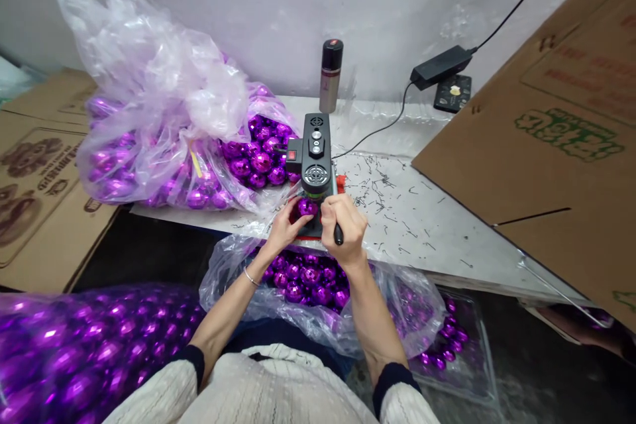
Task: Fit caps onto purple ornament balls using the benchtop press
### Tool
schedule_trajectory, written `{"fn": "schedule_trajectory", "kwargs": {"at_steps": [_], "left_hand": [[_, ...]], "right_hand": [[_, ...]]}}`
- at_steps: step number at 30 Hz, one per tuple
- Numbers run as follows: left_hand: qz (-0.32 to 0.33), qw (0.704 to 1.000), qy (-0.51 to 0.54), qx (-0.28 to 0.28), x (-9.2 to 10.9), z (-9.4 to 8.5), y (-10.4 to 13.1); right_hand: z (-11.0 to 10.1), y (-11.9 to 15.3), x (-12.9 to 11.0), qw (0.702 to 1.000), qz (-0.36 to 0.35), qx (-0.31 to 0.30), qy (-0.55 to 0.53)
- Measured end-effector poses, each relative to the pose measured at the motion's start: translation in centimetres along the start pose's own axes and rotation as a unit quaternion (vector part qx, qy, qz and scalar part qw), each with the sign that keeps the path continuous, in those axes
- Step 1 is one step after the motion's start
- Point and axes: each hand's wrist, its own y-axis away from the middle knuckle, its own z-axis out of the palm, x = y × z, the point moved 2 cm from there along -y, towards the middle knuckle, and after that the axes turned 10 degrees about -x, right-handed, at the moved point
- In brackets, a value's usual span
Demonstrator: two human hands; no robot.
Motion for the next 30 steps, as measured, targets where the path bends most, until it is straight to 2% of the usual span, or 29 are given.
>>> {"fn": "schedule_trajectory", "kwargs": {"at_steps": [3,9,17,25,30], "left_hand": [[0.027,0.996,-0.087,-0.018,0.5,-0.1,-0.4],[0.093,0.985,-0.139,-0.044,1.0,-0.3,-0.5],[0.107,0.988,-0.106,-0.009,-0.9,2.2,-0.5],[0.12,0.988,-0.102,0.002,-1.5,2.3,-0.3],[0.114,0.988,-0.102,0.0,-1.5,2.5,-0.3]], "right_hand": [[0.0,0.0,-0.1,1.0,-0.007,0.004,0.002],[0.0,0.4,0.0,1.0,-0.004,-0.001,0.0],[-0.1,0.4,0.0,1.0,-0.009,-0.012,0.008],[0.9,2.3,1.0,0.999,-0.032,-0.006,0.007],[2.2,4.2,2.4,0.999,-0.027,0.038,-0.011]]}}
